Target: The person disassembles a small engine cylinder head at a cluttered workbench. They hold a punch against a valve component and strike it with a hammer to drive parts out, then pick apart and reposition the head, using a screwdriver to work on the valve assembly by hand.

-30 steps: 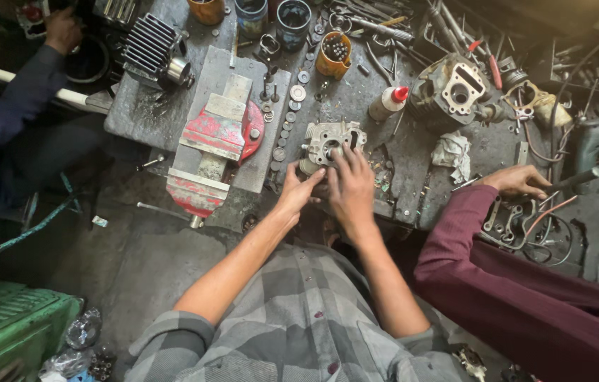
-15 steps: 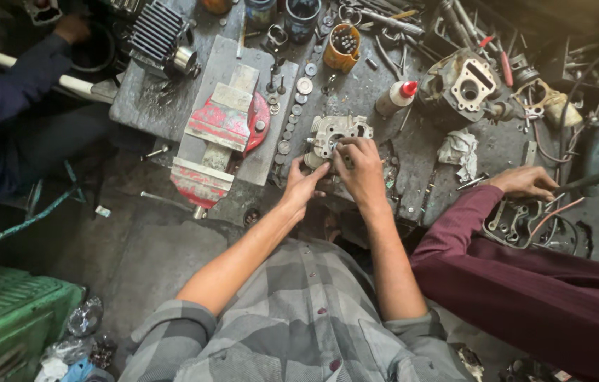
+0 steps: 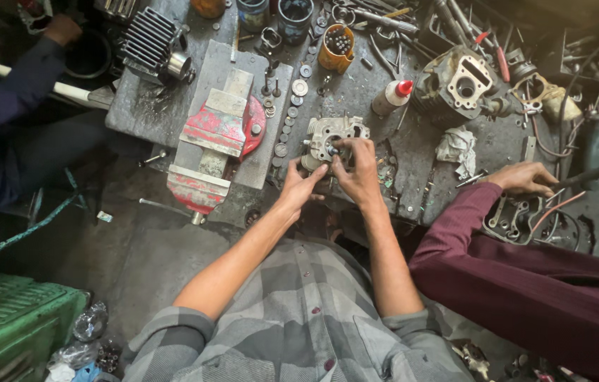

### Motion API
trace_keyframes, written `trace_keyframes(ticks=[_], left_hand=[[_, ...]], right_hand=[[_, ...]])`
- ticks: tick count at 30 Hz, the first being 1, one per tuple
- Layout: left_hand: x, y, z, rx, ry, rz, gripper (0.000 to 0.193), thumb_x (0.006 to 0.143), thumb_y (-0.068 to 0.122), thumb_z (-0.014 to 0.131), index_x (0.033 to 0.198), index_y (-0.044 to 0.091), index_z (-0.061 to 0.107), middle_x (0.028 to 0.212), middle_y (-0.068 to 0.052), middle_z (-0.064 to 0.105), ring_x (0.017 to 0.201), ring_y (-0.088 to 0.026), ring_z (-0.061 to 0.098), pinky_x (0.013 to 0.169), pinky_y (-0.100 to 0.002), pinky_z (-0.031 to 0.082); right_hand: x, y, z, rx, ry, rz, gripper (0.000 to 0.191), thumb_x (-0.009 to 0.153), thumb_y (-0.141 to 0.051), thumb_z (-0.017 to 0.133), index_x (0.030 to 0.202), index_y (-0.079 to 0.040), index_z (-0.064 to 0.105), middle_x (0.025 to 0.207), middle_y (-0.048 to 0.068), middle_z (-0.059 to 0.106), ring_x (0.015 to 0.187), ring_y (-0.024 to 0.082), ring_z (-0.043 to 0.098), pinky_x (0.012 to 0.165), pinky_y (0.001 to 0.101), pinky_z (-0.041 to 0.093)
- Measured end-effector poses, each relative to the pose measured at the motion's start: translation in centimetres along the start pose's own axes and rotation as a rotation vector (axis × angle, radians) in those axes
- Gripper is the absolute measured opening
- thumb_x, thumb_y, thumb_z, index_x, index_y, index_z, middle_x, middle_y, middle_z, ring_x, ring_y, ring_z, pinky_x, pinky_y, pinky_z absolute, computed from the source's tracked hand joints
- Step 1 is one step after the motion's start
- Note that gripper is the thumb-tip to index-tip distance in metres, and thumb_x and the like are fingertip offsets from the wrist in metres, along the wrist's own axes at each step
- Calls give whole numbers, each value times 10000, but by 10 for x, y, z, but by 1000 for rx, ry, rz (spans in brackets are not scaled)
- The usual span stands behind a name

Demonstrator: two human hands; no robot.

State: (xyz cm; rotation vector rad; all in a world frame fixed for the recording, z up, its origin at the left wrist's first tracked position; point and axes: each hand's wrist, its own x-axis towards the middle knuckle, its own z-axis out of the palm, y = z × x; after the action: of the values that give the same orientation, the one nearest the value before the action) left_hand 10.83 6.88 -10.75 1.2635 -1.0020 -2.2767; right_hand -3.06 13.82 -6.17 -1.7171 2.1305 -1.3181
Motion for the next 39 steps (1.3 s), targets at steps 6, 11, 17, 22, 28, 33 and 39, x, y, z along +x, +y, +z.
trace_keyframes(ticks=[6, 11, 17, 22, 28, 33, 39], left_hand=[[2, 0, 1, 7, 2, -8, 770, 847, 318, 795, 1402, 96, 308, 1220, -133, 683, 919, -218, 727, 563, -342, 602], [6, -6, 2, 31, 2, 32, 752, 855, 316, 782, 1389, 87, 306, 1221, -130, 677, 916, -210, 720, 545, -343, 609], [7, -5, 3, 114, 2, 109, 708, 890, 313, 764, 1382, 72, 315, 1200, -127, 654, 930, -192, 709, 556, -340, 635], [2, -4, 4, 50, 21, 96, 694, 870, 283, 782, 1382, 80, 359, 1134, -111, 684, 872, -206, 713, 551, -316, 598], [-4, 2, 5, -192, -43, -11, 715, 849, 215, 815, 1417, 131, 388, 1095, -31, 681, 908, -153, 663, 687, -342, 476], [-7, 12, 6, -212, -58, -53, 778, 830, 216, 813, 1435, 165, 326, 1084, -35, 693, 932, -170, 662, 742, -381, 484], [-17, 16, 4, -153, -65, -85, 806, 826, 259, 813, 1444, 169, 304, 1120, -68, 706, 940, -185, 689, 754, -383, 510]], right_hand=[[-4, 6, 2, 56, 8, 114, 316, 864, -23, 767, 1159, -44, 654, 1082, 97, 594, 937, 220, 560, 765, 326, 481], [-6, 10, 2, 55, 6, 125, 317, 872, -22, 766, 1163, -48, 645, 1079, 86, 600, 953, 220, 561, 785, 327, 483], [4, -6, 0, 58, -6, 146, 307, 861, -20, 759, 1149, -48, 657, 1091, 88, 639, 1002, 244, 574, 819, 336, 484], [1, 2, -5, -33, 16, -39, 279, 849, 3, 749, 1117, -39, 686, 1109, 94, 688, 1098, 290, 591, 954, 404, 489], [10, -8, -2, -146, -78, -7, 231, 859, -61, 781, 1052, -42, 656, 1037, 123, 679, 1027, 340, 609, 924, 423, 498], [83, -52, -70, 83, -42, -132, 392, 857, -196, 714, 1153, 13, 563, 972, 217, 620, 890, 362, 596, 846, 458, 529], [138, -24, -182, 1015, 651, -371, 338, 1058, -288, 674, 1291, -83, 539, 800, 42, 613, 650, 138, 531, 630, 309, 541]])
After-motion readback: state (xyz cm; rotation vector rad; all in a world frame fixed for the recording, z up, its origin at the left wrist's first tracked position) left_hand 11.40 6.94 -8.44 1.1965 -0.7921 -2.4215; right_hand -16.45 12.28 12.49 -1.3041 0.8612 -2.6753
